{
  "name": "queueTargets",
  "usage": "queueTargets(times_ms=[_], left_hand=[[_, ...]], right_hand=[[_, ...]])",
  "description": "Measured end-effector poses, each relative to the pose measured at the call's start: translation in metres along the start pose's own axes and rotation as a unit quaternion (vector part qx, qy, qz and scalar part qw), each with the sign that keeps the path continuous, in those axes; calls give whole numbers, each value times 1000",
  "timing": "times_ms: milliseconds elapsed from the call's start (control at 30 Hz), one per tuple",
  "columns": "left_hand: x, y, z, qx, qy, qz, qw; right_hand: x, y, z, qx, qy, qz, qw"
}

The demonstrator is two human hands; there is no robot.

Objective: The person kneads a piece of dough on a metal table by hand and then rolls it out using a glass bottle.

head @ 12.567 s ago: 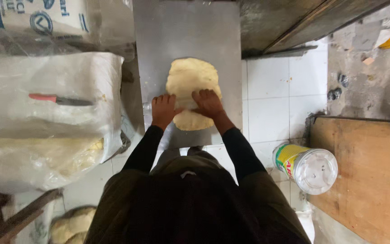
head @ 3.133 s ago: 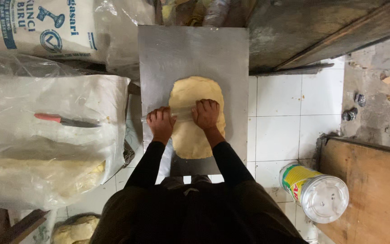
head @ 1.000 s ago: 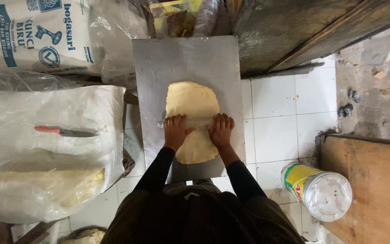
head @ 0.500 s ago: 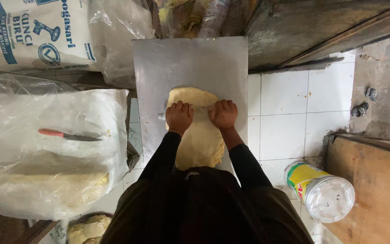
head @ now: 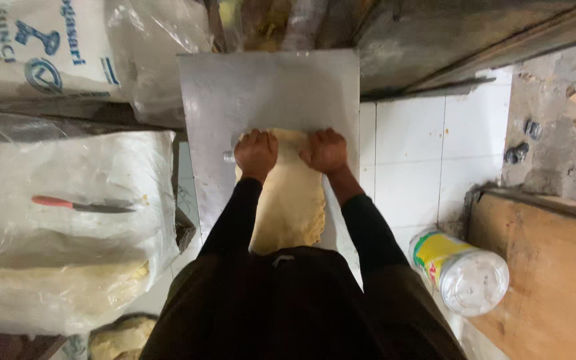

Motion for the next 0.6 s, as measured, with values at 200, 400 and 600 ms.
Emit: queueTargets(times_ms=[200,400,600], left_hand=[[12,-14,5,-90,-54,24,994],[24,-37,22,-192,-9,53,980],[4,-3,8,-87,-3,-5,996]], right_hand=[[10,-26,-12,46,-11,76,996],[10,-43,-18,88,37,57,994],[-10,-4,8,80,58,105,990]])
Point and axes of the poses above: each hand's wrist, its own y-axis away from the middle knuckle, its own x-axis out of the palm, z = x × y, the point moved 5 cm from there along -y, towards the middle knuckle, and after that the axes turned 8 degrees about x, right-handed, at the moved point
